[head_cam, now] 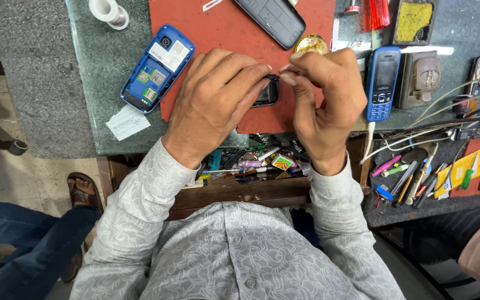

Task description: The person disassembles a feature phone at a repair bench, prying open its housing and working on the internal components with a small metal tool. They press the keypad to test the phone, then reattach the back cover and continue adjusting the blue phone's parts.

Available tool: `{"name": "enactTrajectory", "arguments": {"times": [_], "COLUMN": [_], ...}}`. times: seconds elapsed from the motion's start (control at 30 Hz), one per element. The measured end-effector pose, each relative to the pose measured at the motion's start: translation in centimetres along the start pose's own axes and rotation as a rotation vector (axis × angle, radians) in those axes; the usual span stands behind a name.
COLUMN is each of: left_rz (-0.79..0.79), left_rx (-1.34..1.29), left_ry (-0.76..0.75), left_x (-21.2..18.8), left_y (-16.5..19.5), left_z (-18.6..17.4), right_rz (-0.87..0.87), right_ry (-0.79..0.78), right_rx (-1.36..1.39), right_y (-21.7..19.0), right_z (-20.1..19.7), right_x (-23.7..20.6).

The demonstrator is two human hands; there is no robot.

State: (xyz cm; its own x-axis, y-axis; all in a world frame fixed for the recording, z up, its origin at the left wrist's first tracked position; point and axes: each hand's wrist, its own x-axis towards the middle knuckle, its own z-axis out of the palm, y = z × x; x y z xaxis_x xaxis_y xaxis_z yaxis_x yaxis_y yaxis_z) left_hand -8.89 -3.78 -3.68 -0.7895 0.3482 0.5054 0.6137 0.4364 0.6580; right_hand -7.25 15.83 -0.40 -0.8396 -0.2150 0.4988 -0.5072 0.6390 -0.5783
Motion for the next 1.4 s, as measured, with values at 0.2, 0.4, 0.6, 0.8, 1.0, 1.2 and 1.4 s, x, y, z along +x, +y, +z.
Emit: {"name": "enactTrajectory", "arguments": {"times": [0.2,0.4,0.6,0.8,1.0,1.2,1.4], "left_rz": [-0.018,0.007,-0.006,-0.012,-0.008,-0.003,0.015], "left_rx": [-0.014,-0.007,-0.008,-0.035,-0.025,-0.012,0.009], "left_ry": [0.009,0.002,0.008,0.016,0.003,0.022,0.037], "left_x": [-0.2,-0.2,-0.6,-0.5,-0.5,-1.2,-1.8], "left_y": [0.2,0.2,0.1,0.1,0.1,0.3,0.5], "left_z": [-0.5,-0.2,-0.6,-0.4,-0.2,-0.6,-0.8], "right_rz": [0.064,-0.009,-0.012,-0.017,-0.095,-0.065,-0.02], "right_ry": [-0.108,0.038,-0.134,-0.096,-0.027,0.021,0.061], "right_rx": [0.264,-0.024,0.156,0.158,0.091,0.072,0.036], "right_y": [-0.3,0.4,-0.5,0.1,0.9,-0.2,-1.4], "right_z": [-0.4,0.6,-0.6,-0.3,0.3,1.2,1.9], "right_x": [0.2,-0.3,0.1,-0.2,-0.7,-1.3,-2.2]}}
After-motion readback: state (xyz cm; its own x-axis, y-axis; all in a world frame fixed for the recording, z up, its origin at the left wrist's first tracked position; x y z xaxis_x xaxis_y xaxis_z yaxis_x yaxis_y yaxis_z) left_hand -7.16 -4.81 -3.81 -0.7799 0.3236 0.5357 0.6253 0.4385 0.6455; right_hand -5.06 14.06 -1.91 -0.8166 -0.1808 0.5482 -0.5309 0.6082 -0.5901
